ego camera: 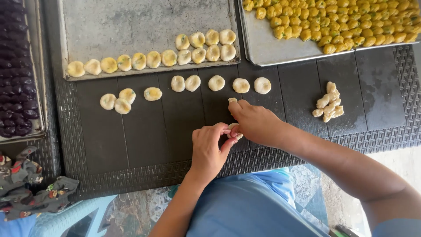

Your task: Filling small pieces of dough with a yellow paste and folding them into finished shapes.

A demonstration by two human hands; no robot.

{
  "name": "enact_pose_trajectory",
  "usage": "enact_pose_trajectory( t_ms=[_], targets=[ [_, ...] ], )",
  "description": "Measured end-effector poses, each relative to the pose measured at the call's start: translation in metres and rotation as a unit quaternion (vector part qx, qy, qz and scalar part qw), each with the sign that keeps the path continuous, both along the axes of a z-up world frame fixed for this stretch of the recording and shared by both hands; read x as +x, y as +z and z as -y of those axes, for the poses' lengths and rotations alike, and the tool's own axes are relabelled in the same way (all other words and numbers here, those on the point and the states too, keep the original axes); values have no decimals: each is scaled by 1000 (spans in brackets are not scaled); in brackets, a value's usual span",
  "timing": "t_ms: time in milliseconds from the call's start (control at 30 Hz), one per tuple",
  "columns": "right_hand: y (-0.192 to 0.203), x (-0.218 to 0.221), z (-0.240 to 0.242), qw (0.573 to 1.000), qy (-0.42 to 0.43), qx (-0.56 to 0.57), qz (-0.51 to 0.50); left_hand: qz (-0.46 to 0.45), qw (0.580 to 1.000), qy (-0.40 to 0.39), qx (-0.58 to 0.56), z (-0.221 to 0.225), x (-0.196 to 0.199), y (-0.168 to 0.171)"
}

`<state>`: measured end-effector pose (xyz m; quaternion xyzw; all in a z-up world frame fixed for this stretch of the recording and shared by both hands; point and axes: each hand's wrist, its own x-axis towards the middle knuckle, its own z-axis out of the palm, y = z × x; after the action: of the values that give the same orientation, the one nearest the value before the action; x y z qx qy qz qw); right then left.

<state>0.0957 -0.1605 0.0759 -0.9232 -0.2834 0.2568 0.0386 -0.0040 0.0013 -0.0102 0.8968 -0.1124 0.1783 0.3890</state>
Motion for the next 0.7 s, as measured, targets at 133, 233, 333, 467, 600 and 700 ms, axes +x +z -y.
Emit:
enact_pose_trajectory(
  t_ms=[133,233,333,467,600,700],
  targets=[
    [1,15,6,989,-42,49,-136,18,1000,-11,11,-7,2,2],
    [0,11,6,988,-42,45,-138,5,1000,-9,24,-12,3,10],
    [2,10,12,996,-34,33,-75,-4,999,-14,38,-14,5,14],
    [8,12,46,931,-173,289,-141,-5,998,1,64,-12,7,17],
    [-28,2,116,887,-241,391,54,18,989,6,150,-9,11,27],
    [-19,-5,155,914,-205,298,183,4,980,-13,200,0,15,22]
  ],
)
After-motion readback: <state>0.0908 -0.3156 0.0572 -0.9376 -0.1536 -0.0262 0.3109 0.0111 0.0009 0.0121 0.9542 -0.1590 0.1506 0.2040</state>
